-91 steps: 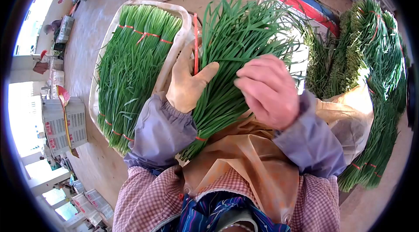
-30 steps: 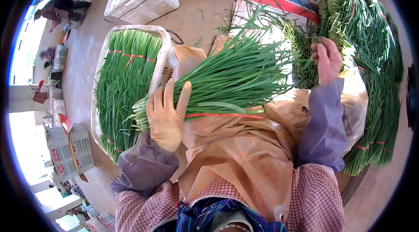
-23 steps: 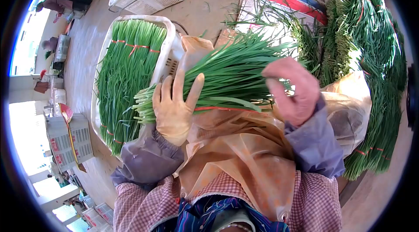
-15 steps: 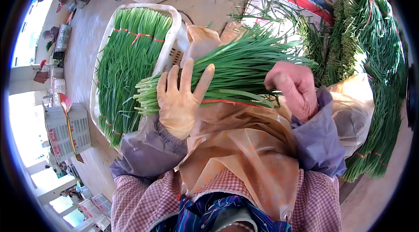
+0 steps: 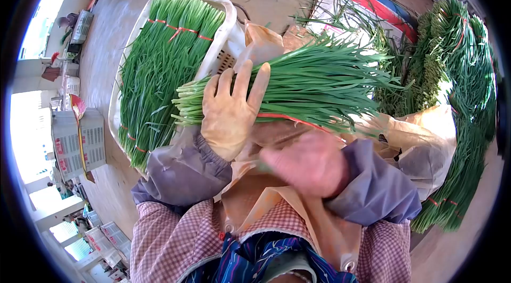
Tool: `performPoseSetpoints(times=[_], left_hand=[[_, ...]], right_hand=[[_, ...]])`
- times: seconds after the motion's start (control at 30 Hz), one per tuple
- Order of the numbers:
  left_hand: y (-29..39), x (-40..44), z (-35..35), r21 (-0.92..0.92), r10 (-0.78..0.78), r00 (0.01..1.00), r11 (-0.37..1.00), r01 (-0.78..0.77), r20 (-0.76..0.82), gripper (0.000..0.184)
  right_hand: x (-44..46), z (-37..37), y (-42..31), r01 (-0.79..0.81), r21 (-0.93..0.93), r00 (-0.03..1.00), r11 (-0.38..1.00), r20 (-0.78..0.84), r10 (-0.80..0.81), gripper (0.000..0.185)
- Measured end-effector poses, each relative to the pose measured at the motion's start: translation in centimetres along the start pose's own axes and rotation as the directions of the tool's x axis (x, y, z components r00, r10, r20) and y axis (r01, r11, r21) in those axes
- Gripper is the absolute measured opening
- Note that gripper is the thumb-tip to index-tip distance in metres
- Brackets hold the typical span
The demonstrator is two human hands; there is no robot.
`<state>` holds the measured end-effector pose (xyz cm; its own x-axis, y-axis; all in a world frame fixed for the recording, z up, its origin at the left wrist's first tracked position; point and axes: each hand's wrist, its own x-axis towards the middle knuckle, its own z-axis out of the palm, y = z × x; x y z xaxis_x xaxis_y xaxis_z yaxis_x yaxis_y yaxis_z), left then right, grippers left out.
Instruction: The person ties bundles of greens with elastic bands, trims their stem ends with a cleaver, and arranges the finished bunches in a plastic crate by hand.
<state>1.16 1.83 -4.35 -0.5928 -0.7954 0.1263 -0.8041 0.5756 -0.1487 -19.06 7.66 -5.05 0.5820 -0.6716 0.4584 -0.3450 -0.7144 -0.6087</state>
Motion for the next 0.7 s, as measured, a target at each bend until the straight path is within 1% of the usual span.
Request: performPoseSetpoints(times=[0.1, 0.13, 0.2, 0.27, 0.3, 0.33, 0.4, 0.43, 0.47, 0.5, 0.53, 0.57, 0.6, 0.63, 0.67, 0.7], left_hand=[[0.2, -0.1, 0.4, 0.038, -0.011, 1.000, 0.999, 0.011, 0.011, 0.066], [0.1, -0.3, 0.6, 0.053, -0.007, 1.000, 0.999, 0.006, 0.007, 0.066], [0.0, -0.4, 0.7, 0.077, -0.002, 1.000, 0.997, 0.003, -0.013, 0.067], [0.3, -0.7, 0.5, 0.092, 0.005, 0.999, 0.996, -0.001, -0.040, 0.071], [0.4, -0.7, 0.5, 0.097, 0.002, 0.999, 0.995, 0.003, -0.046, 0.065], [0.6, -0.6, 0.5, 0.084, -0.007, 0.999, 0.996, 0.011, -0.045, 0.063], [1.0, -0.4, 0.3, 0.056, -0.026, 0.999, 0.998, 0.029, -0.047, 0.060], [1.3, -0.4, -0.3, -0.018, -0.052, 0.998, 0.999, 0.051, -0.048, 0.058], [1.3, -0.8, -0.7, -0.084, -0.028, 0.998, 0.996, 0.024, -0.052, 0.060], [1.6, -1.4, -1.1, -0.150, -0.003, 0.998, 0.989, -0.005, -0.058, 0.062], [1.8, -2.0, -1.4, -0.218, 0.019, 0.998, 0.975, -0.033, -0.064, 0.063], [1.2, -3.5, -1.5, -0.291, 0.162, 0.961, 0.930, -0.225, -0.225, 0.057], [1.2, -5.0, -1.1, -0.377, 0.199, 0.910, 0.862, -0.339, -0.363, 0.047], [0.7, -6.7, -2.4, -0.394, 0.278, 0.906, 0.831, -0.393, -0.318, 0.045], [0.6, -8.1, -2.1, -0.490, 0.156, 0.957, 0.832, -0.261, -0.244, 0.044], [0.5, -9.5, -0.8, -0.573, 0.040, 0.986, 0.810, -0.125, -0.159, 0.043]], right_hand=[[0.1, 0.4, -0.3, 0.059, 0.183, 0.965, 0.981, 0.240, -0.103, 0.031], [-0.2, 0.0, 0.0, -0.027, 0.199, 0.942, 0.980, 0.333, -0.042, 0.037], [-1.2, -1.8, 1.4, -0.191, 0.200, 0.855, 0.961, 0.515, 0.063, 0.048], [-1.7, -3.8, 1.6, -0.169, 0.173, 0.935, 0.970, 0.341, 0.102, 0.059], [-1.4, -4.8, 1.7, -0.148, 0.162, 0.964, 0.976, 0.246, 0.105, 0.064], [-0.7, -6.0, 1.5, -0.256, 0.148, 0.947, 0.955, 0.235, 0.218, 0.073], [2.1, -6.3, 2.0, -0.126, -0.059, 0.988, 0.990, 0.081, 0.131, 0.082], [3.0, -4.8, 2.8, -0.167, -0.155, 0.976, 0.974, 0.111, 0.185, 0.089], [3.3, -2.5, 4.2, -0.203, -0.255, 0.961, 0.945, 0.132, 0.242, 0.096], [3.3, -0.3, 6.0, -0.196, -0.328, 0.956, 0.924, 0.146, 0.255, 0.101], [3.1, 1.2, 7.7, -0.195, -0.310, 0.961, 0.930, 0.130, 0.245, 0.101], [2.9, 1.5, 8.5, -0.232, -0.205, 0.959, 0.951, 0.116, 0.259, 0.101], [2.5, 1.6, 9.0, -0.270, -0.093, 0.955, 0.958, 0.105, 0.279, 0.101], [1.9, 2.0, 9.3, -0.311, -0.035, 0.947, 0.950, 0.077, 0.313, 0.100], [1.2, 2.3, 9.5, -0.354, 0.021, 0.935, 0.935, 0.048, 0.353, 0.099], [0.4, 2.8, 9.8, -0.362, 0.086, 0.931, 0.928, -0.021, 0.364, 0.095]])
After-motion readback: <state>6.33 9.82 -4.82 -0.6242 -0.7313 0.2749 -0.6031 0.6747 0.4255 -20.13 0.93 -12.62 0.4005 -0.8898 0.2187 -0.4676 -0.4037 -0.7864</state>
